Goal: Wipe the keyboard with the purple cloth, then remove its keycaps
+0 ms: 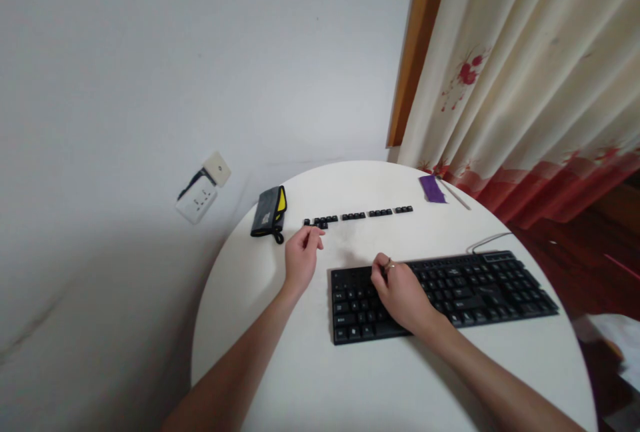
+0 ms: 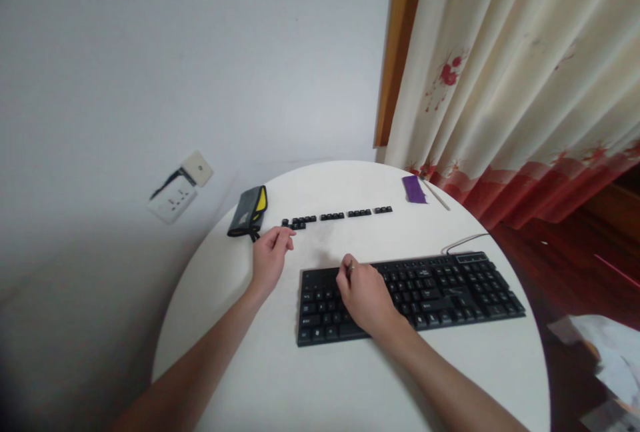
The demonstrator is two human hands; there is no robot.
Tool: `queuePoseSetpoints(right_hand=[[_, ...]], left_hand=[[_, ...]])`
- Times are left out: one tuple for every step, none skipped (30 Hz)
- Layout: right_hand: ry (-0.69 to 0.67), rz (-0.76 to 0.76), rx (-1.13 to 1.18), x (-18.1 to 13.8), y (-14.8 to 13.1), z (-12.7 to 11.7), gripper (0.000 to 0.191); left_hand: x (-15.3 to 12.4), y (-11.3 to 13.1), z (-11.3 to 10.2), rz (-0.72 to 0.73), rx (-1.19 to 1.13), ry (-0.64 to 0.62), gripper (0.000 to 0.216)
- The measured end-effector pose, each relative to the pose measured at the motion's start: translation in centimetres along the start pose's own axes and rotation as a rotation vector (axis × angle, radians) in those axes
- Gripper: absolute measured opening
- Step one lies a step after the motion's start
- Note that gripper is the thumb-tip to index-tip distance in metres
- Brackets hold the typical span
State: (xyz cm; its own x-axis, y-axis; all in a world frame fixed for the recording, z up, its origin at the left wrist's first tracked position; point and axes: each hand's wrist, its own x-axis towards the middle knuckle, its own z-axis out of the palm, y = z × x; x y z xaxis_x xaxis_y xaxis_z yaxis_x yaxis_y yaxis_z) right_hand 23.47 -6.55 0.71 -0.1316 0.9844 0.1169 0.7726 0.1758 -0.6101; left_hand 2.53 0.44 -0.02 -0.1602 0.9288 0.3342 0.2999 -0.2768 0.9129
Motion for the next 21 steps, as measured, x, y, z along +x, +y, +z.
queuePoseSetpoints(right_hand=[[-0.003, 0.013, 0.056, 0.0, 0.2, -0.1, 0.021], [-0.008, 0.026, 0.112, 0.0, 0.3, -0.3, 0.023], [-0.014, 0.035, 0.164, 0.0, 0.5, -0.5, 0.024], [-0.022, 0.039, 0.210, 0.0, 0.6, -0.6, 0.025], [-0.029, 0.038, 0.248, 0.0, 0.7, -0.7, 0.025], [-0.030, 0.038, 0.280, 0.0, 0.8, -0.8, 0.025], [-0.029, 0.038, 0.308, 0.0, 0.9, -0.8, 0.026], [-0.027, 0.039, 0.333, 0.0, 0.9, -0.8, 0.026], [-0.025, 0.040, 0.355, 0.0, 1.0, -0.8, 0.027], [-0.022, 0.043, 0.374, 0.0, 1.0, -0.7, 0.028], [-0.018, 0.046, 0.392, 0.0, 1.1, -0.6, 0.028], [-0.016, 0.049, 0.411, 0.0, 1.2, -0.5, 0.029], [-0.014, 0.055, 0.433, 0.1, 1.4, -0.4, 0.029], [-0.012, 0.066, 0.460, 0.2, 1.5, -0.3, 0.029], [-0.013, 0.082, 0.493, 0.2, 1.7, -0.2, 0.028], [-0.017, 0.102, 0.532, 0.3, 1.8, -0.1, 0.027], [-0.025, 0.125, 0.574, 0.4, 2.0, -0.1, 0.027], [-0.033, 0.148, 0.615, 0.6, 2.2, 0.0, 0.026], [-0.042, 0.167, 0.650, 0.7, 2.3, 0.0, 0.025], [-0.049, 0.183, 0.681, 0.8, 2.4, 0.0, 0.025], [-0.053, 0.194, 0.708, 0.9, 2.5, 0.0, 0.025]], left_hand=[[0.0, 0.0, 0.0, -0.001, 0.002, 0.001, 0.027], [0.0, 0.0, 0.0, -0.001, 0.005, 0.001, 0.027], [0.0, 0.0, -0.1, -0.003, 0.006, 0.000, 0.027], [0.0, 0.0, -0.1, -0.004, 0.007, 0.000, 0.027], [0.1, 0.1, -0.1, -0.005, 0.009, -0.001, 0.027], [0.1, 0.1, -0.1, -0.004, 0.012, -0.002, 0.026], [0.1, 0.1, -0.1, -0.002, 0.014, -0.001, 0.026], [0.1, 0.1, -0.1, 0.002, 0.016, -0.001, 0.026], [0.0, 0.2, -0.1, 0.004, 0.017, -0.001, 0.026], [0.0, 0.2, -0.1, 0.005, 0.017, -0.001, 0.026], [0.0, 0.2, 0.0, 0.004, 0.018, -0.002, 0.026], [0.0, 0.2, 0.0, 0.002, 0.019, -0.003, 0.026], [0.0, 0.2, 0.0, 0.000, 0.021, -0.006, 0.026], [0.0, 0.2, 0.0, -0.002, 0.022, -0.009, 0.026], [0.0, 0.2, 0.0, -0.003, 0.023, -0.011, 0.026], [0.0, 0.2, 0.0, -0.003, 0.024, -0.012, 0.026], [0.0, 0.2, 0.0, -0.002, 0.023, -0.012, 0.026], [0.0, 0.2, 0.0, -0.003, 0.022, -0.013, 0.026], [-0.1, 0.2, 0.1, -0.004, 0.020, -0.014, 0.026], [-0.1, 0.2, 0.1, -0.005, 0.019, -0.016, 0.026], [-0.1, 0.2, 0.1, -0.006, 0.019, -0.018, 0.026]])
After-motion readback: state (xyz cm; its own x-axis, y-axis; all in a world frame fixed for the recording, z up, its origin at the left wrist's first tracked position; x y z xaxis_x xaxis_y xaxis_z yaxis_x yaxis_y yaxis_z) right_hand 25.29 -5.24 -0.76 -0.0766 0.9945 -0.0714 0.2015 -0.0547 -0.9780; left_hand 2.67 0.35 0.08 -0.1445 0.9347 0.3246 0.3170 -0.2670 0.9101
